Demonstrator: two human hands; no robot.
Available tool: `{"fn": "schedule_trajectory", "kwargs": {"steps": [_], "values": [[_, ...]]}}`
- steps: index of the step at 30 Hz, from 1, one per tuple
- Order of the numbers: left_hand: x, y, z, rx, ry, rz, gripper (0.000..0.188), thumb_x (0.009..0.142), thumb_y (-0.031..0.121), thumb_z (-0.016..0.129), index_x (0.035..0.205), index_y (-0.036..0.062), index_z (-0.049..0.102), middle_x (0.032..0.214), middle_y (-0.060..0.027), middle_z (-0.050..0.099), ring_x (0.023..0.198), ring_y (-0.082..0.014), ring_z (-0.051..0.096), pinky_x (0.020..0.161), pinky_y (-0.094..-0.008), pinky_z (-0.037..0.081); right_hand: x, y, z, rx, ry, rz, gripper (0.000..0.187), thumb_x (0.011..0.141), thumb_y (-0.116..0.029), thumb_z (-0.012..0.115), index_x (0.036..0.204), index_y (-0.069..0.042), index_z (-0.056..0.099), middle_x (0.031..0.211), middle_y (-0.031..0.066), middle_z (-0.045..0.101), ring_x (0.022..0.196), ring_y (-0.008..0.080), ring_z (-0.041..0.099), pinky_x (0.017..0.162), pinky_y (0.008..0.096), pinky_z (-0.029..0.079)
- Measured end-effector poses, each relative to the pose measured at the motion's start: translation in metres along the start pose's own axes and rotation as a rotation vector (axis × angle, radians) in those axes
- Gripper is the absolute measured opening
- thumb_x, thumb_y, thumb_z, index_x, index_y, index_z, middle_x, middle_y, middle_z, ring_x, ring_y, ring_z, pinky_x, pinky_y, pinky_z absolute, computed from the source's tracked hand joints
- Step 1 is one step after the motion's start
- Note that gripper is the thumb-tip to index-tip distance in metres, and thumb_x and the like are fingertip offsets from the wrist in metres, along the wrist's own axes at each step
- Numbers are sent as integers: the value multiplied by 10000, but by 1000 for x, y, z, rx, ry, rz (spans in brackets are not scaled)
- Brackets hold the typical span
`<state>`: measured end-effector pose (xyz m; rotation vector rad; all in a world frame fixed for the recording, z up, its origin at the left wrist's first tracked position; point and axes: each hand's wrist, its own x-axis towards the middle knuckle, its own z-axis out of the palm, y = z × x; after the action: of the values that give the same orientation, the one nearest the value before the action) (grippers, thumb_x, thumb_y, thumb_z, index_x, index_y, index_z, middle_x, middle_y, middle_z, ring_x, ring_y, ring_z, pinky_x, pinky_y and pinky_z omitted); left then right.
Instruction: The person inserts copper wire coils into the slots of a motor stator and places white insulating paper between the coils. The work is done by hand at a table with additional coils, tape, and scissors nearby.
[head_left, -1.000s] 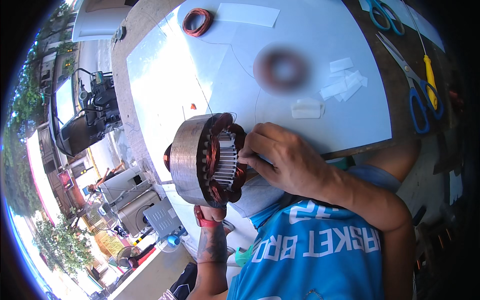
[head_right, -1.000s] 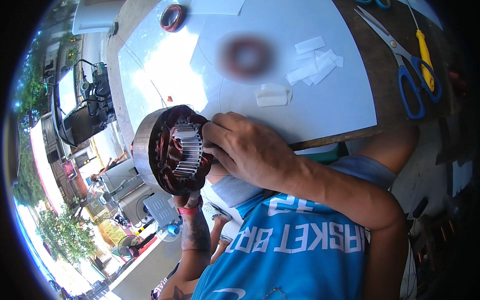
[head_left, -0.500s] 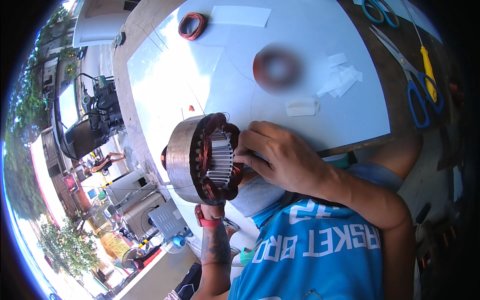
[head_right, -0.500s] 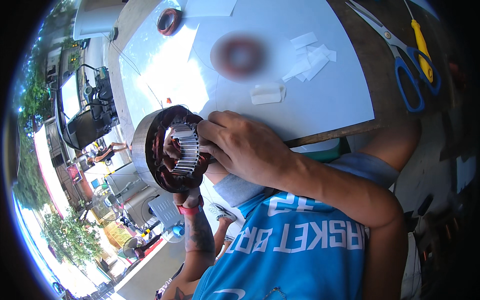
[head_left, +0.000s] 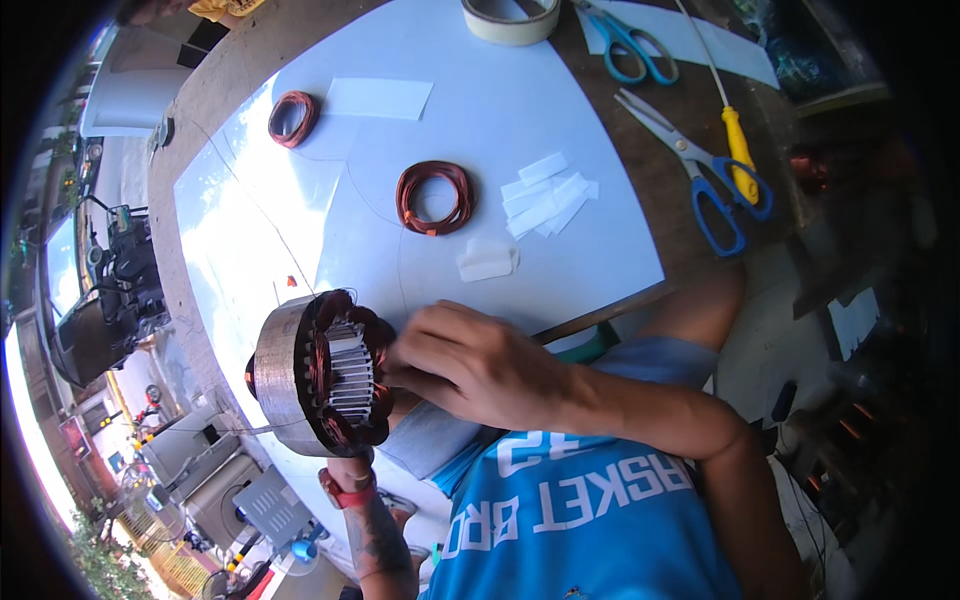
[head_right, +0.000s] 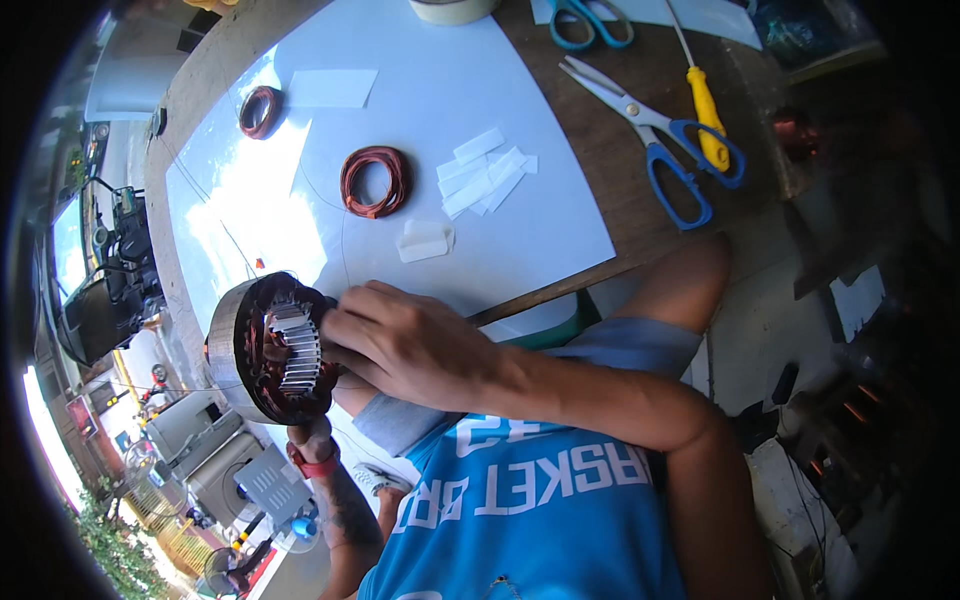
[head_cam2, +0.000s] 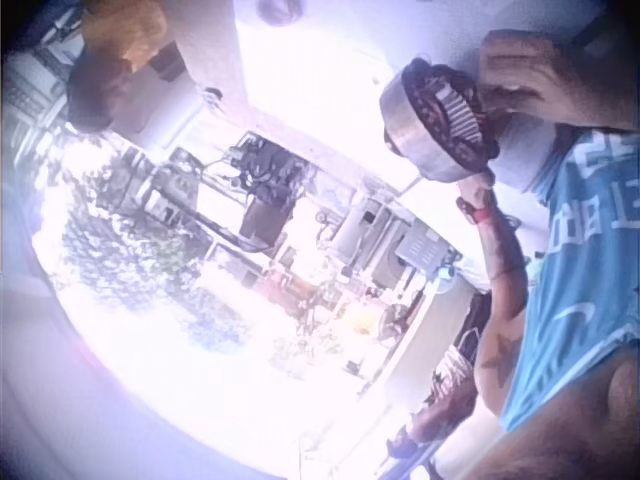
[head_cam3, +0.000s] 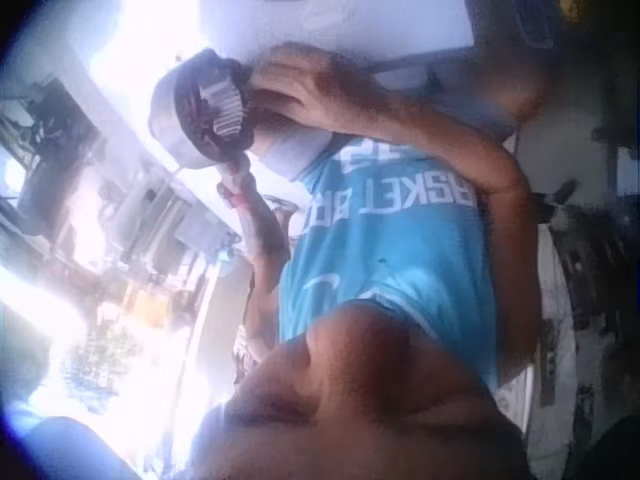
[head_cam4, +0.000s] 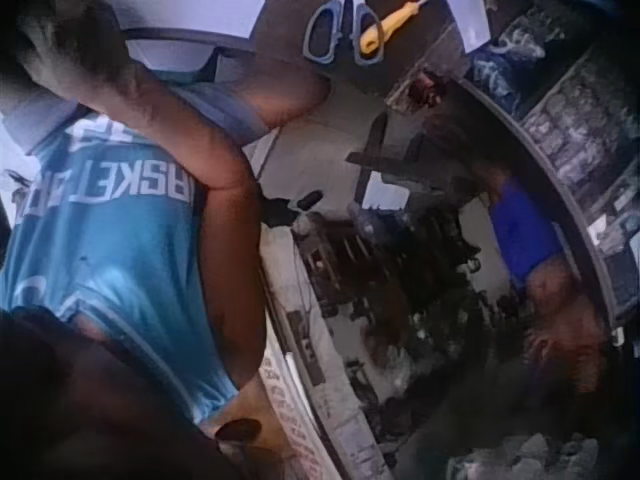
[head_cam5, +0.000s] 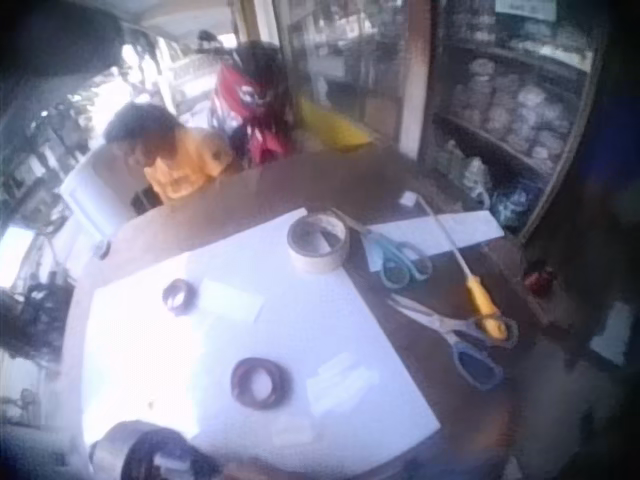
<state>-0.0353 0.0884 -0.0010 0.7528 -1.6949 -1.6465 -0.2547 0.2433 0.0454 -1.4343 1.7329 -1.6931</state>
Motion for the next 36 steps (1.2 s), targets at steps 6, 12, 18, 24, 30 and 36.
{"fn": "schedule_trajectory", "kwargs": {"steps": [6,12,18,24,30,36], "values": [[-38,46,3,487,542,563,979,900,902,484,1375,47,520,1393,-215,544,1359,-351,527,1133,-509,445,-45,1,-104,-873,52,51,395,862,-208,876,1211,-57,769,1031,80,606,953,244,585,821,367,518],[-100,97,78,346,78,948,573,874,701,740,1162,238,561,1027,-51,472,1034,-247,496,911,-415,389,-61,8,-127,-975,-108,37,527,910,-472,801,1205,-42,727,1183,95,612,1128,251,563,1004,401,492],[-86,96,121,474,-260,518,218,822,185,855,969,113,713,982,-75,698,894,-250,643,819,-417,474,-96,1,-140,-914,-202,-60,283,962,-257,773,1124,-33,711,1197,90,658,1203,255,625,1069,435,519],[-67,81,167,189,-324,16,239,950,63,776,1156,-20,687,1052,-124,741,999,-235,681,872,-359,534,-112,-5,-127,-870,-4,-6,195,984,-126,741,1146,-30,688,1135,113,687,1155,269,671,990,417,565],[-61,63,177,-136,-318,-270,302,1033,113,739,1286,-25,652,1055,-85,746,963,-103,677,830,-251,535,-113,-29,-90,-297,39,170,165,1041,-89,673,1191,-23,657,1069,136,696,1001,326,710,835,433,585],[-63,60,149,-56,-318,-306,283,1032,94,732,1275,-10,628,1016,-63,733,941,-126,700,882,-277,564,-106,-31,-80,-122,27,250,179,1009,-88,720,1170,-13,696,1074,124,736,1003,312,739,849,412,598]]}}
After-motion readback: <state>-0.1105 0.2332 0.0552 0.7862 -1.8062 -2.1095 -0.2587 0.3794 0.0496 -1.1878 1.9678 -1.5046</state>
